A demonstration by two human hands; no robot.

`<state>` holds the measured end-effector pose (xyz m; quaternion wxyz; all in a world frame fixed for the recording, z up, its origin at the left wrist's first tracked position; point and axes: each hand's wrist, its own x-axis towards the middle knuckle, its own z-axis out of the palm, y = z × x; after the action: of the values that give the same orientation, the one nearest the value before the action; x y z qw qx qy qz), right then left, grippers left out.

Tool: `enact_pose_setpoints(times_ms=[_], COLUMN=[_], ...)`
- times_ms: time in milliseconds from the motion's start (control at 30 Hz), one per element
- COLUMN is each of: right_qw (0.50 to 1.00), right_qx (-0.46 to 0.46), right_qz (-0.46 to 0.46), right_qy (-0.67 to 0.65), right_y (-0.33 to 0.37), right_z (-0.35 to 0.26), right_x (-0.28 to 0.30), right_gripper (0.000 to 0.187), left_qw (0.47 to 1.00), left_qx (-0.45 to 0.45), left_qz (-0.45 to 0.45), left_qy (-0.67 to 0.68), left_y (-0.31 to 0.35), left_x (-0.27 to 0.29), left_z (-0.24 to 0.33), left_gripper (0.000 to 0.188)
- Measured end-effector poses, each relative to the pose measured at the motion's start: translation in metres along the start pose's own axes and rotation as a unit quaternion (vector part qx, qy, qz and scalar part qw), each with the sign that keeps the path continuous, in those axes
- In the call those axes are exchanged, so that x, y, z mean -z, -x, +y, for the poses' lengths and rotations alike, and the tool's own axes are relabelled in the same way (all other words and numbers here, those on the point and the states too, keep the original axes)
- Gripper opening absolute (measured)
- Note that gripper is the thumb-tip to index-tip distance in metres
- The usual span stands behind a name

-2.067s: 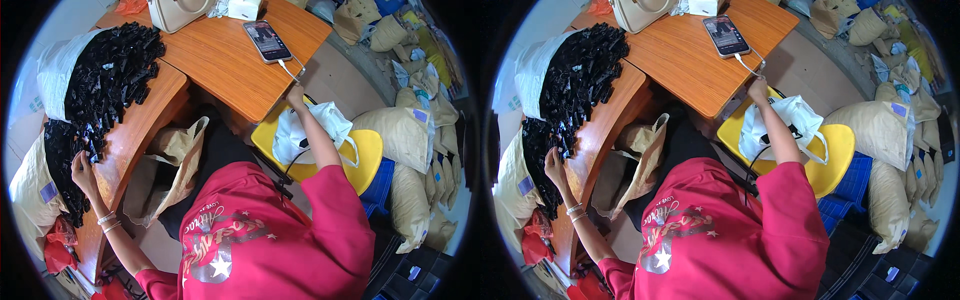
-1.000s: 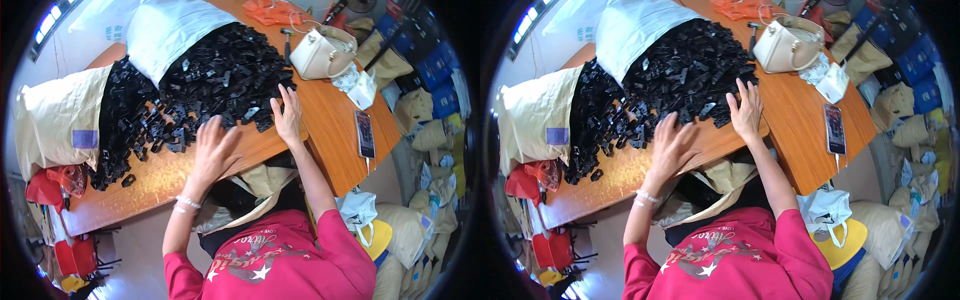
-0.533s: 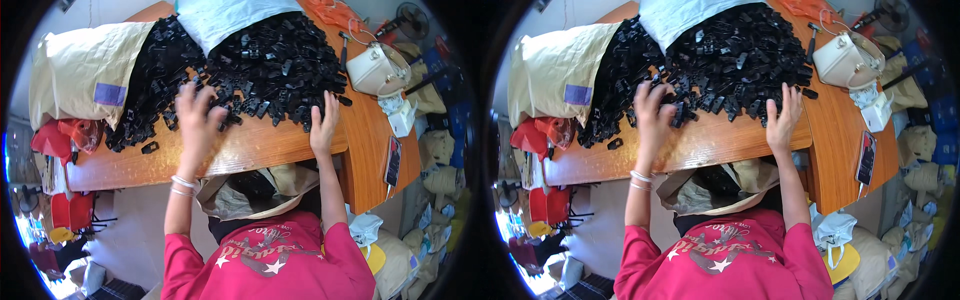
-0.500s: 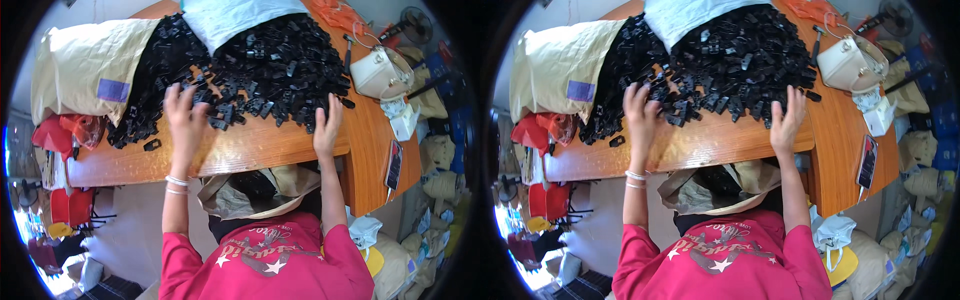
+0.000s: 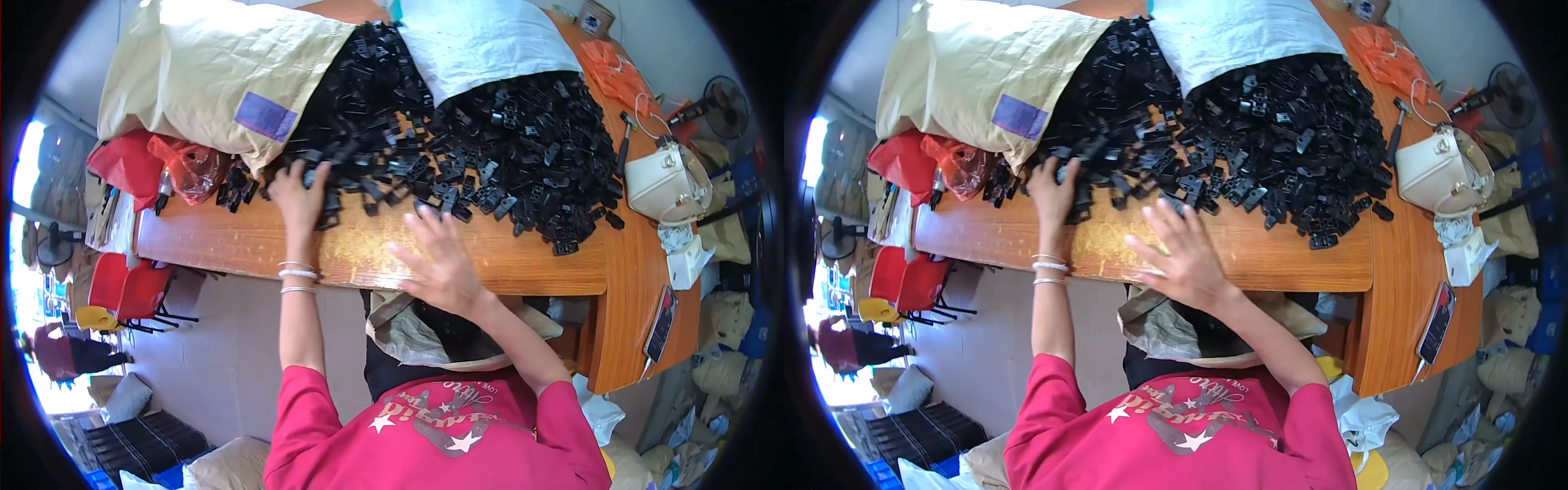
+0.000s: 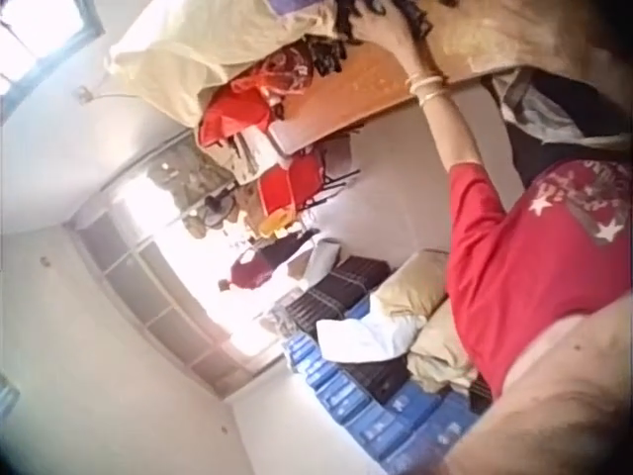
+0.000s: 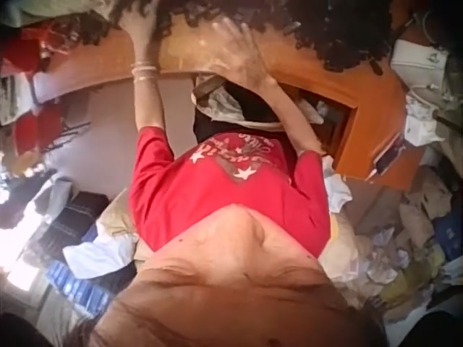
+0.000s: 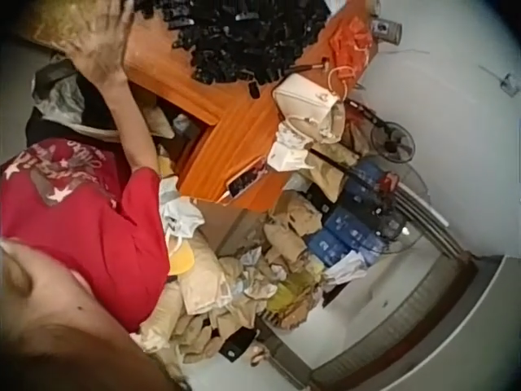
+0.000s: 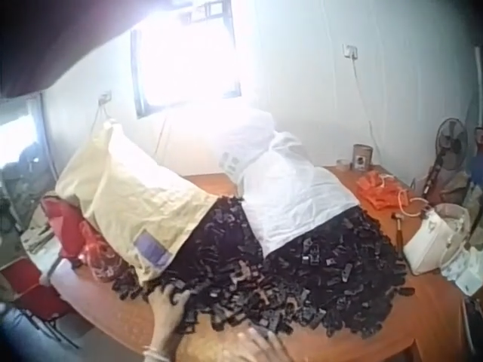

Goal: The person is sorting through a large pile of black plastic components on a desk, inspecting them and placing selected ones into a bag.

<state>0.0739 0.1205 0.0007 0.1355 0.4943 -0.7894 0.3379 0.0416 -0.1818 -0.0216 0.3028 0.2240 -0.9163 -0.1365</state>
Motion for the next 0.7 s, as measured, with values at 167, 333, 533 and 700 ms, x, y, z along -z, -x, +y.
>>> enact_pose_setpoints(times_ms=[167, 333, 533, 700], right_qw=[0.998, 0.997, 0.995, 0.995], right_qx=[0.028, -0.016, 0.004, 0.000], right_qz=[-0.052, -0.072, -0.095, -0.097], right_qy=[0.025, 0.027, 0.015, 0.031], right_y=[-0.039, -0.050, -0.050, -0.050], right_z=[-0.016, -0.009, -0.018, -0.017], right_x=[-0.047, -0.043, -0.047, -0.046], right_gripper=[0.073, 0.078, 0.070, 0.068], left_qw=[0.988, 0.968, 0.993, 0.998], left_qx=[0.003, -0.071, 0.009, 0.051], left_qz=[-0.107, 0.070, 0.121, -0.027], left_qy=[0.108, 0.231, 0.012, 0.026], left_y=[0.028, 0.020, -0.042, -0.039], left_x=[0.020, 0.061, 0.057, 0.042], left_z=[0.060, 0.033, -0.128, -0.114], left_gripper=[0.047, 0.022, 0.043, 0.037])
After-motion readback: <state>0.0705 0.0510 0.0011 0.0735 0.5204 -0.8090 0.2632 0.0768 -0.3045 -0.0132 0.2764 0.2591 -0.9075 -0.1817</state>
